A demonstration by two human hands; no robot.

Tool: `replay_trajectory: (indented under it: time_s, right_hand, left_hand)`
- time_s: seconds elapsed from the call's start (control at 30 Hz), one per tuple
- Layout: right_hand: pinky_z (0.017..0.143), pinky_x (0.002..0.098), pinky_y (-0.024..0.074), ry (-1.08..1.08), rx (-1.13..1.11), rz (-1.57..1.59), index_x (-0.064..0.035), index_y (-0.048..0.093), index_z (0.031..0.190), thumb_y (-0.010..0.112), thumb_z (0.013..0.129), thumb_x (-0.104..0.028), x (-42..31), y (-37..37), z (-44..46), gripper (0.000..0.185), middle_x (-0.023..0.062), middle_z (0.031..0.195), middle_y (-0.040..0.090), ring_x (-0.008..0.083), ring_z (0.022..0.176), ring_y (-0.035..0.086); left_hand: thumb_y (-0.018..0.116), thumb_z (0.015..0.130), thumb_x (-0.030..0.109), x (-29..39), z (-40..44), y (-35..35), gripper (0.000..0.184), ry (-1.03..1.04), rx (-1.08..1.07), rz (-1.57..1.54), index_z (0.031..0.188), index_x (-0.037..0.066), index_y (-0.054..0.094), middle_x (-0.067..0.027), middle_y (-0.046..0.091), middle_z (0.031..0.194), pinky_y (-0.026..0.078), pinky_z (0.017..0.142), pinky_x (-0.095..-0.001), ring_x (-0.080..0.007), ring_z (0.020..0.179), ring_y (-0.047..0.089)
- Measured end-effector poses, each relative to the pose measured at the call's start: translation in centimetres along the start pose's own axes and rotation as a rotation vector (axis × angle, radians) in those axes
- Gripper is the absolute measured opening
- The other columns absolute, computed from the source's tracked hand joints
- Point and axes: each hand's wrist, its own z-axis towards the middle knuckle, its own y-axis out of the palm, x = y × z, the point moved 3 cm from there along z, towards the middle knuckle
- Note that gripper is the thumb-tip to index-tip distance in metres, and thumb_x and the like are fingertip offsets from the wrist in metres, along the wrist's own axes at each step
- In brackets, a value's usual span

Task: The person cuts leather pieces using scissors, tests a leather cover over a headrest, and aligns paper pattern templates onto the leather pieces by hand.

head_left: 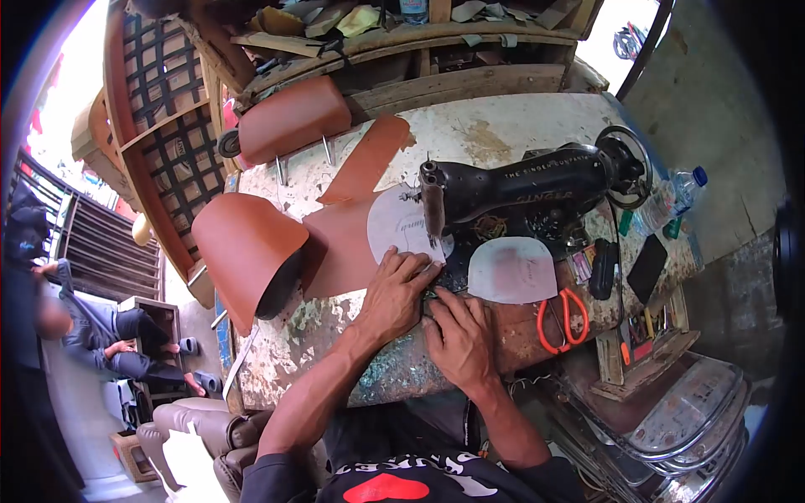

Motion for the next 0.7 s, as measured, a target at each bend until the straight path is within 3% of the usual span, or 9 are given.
replay_trajectory:
  time_s: [0.1, 0.2, 0.27, 0.33, 0.4, 0.43, 0.5, 0.57, 0.7]
  right_hand:
    - [0.101, 0.0455, 0.0466, -0.015, 0.016, -0.004, -0.0011, 0.073, 0.115, 0.072, 0.089, -0.015, 0.2, -0.3, 0.1, 0.03, 0.0118, 0.132, 0.068, 0.0331, 0.11, 0.06]
    - [0.092, 0.0426, 0.0526, -0.019, 0.033, 0.069, -0.0011, 0.074, 0.116, 0.072, 0.092, -0.015, 0.8, -0.6, 1.2, 0.028, 0.0132, 0.123, 0.071, 0.0321, 0.101, 0.064]
    - [0.08, 0.0384, 0.0566, 0.118, 0.143, 0.335, -0.0009, 0.074, 0.116, 0.071, 0.096, -0.017, 2.5, -1.4, 3.1, 0.026, 0.0132, 0.109, 0.075, 0.028, 0.085, 0.067]
    - [0.072, 0.0477, 0.0559, 0.341, 0.146, 0.41, 0.0025, 0.073, 0.107, 0.066, 0.099, -0.022, 3.8, -2.5, 6.5, 0.027, 0.0201, 0.097, 0.074, 0.0389, 0.083, 0.072]
    - [0.068, 0.0462, 0.0547, 0.486, 0.017, 0.32, 0.0002, 0.073, 0.099, 0.065, 0.1, -0.022, 6.0, -3.3, 11.0, 0.024, 0.0224, 0.093, 0.073, 0.0355, 0.077, 0.072]
    - [0.065, 0.0439, 0.0531, 0.37, -0.034, 0.289, -0.0034, 0.074, 0.098, 0.065, 0.1, -0.022, 11.5, 0.3, 13.0, 0.02, 0.0181, 0.091, 0.074, 0.0312, 0.074, 0.072]
    - [0.061, 0.0416, 0.0514, 0.258, -0.075, 0.254, -0.0071, 0.074, 0.097, 0.065, 0.1, -0.021, 15.2, 3.3, 15.5, 0.016, 0.0138, 0.089, 0.075, 0.0268, 0.071, 0.071]
    - [0.043, 0.0275, 0.0322, 0.794, -0.133, 1.133, -0.0135, 0.069, 0.109, 0.067, 0.099, -0.024, 12.2, 3.2, 16.5, 0.014, -0.0013, 0.088, 0.071, 0.0093, 0.063, 0.06]
    - [0.047, 0.0275, 0.0438, 0.721, -0.015, 1.475, -0.0146, 0.068, 0.116, 0.065, 0.101, -0.025, 12.5, 5.8, 16.6, 0.019, 0.0012, 0.096, 0.074, 0.0125, 0.072, 0.068]
  left_hand:
    - [0.063, 0.082, 0.004, -0.6, 0.3, 0.3, 0.049, -0.022, -0.031, -0.012, 0.131, 0.006, 0.07, -0.01, 0.063, 0.13, 0.033, 0.122, -0.0566, -0.0312, 0.124, 0.057]
    - [0.063, 0.083, 0.004, -0.8, 0.4, 0.3, 0.049, -0.023, -0.002, 0.0, 0.132, 0.006, 0.069, -0.01, 0.063, 0.133, 0.034, 0.122, -0.056, -0.0313, 0.126, 0.056]
    - [0.063, 0.083, 0.002, -0.8, 0.6, 0.2, 0.049, -0.022, 0.023, 0.005, 0.132, 0.005, 0.069, -0.0111, 0.063, 0.132, 0.035, 0.12, -0.0558, -0.0326, 0.125, 0.057]
    - [0.063, 0.084, 0.0, -0.9, 0.5, 0.0, 0.049, -0.017, 0.045, 0.008, 0.132, 0.005, 0.068, -0.0121, 0.064, 0.131, 0.037, 0.119, -0.0556, -0.0339, 0.124, 0.058]
    - [0.063, 0.085, -0.001, -1.1, 0.6, -0.2, 0.048, 0.001, 0.04, -0.008, 0.133, 0.006, 0.067, -0.0129, 0.064, 0.131, 0.036, 0.12, -0.0561, -0.034, 0.126, 0.057]
    - [0.063, 0.085, -0.001, -1.2, 0.6, -0.3, 0.048, 0.004, 0.045, -0.011, 0.133, 0.006, 0.067, -0.0129, 0.064, 0.131, 0.036, 0.12, -0.0561, -0.034, 0.126, 0.057]
    - [0.064, 0.086, -0.001, -1.7, 0.7, -0.5, 0.048, -0.002, 0.015, -0.094, 0.133, 0.006, 0.067, -0.0132, 0.064, 0.132, 0.035, 0.121, -0.0565, -0.0335, 0.128, 0.057]
    - [0.064, 0.087, -0.001, -2.0, 0.5, -0.4, 0.047, -0.005, 0.007, -0.102, 0.133, 0.006, 0.068, -0.0132, 0.065, 0.132, 0.035, 0.122, -0.0566, -0.0334, 0.129, 0.057]
    - [0.064, 0.087, -0.002, -2.5, 0.6, -0.2, 0.044, -0.032, 0.014, -0.127, 0.131, 0.006, 0.068, -0.0133, 0.065, 0.132, 0.033, 0.123, -0.0574, -0.0336, 0.131, 0.057]
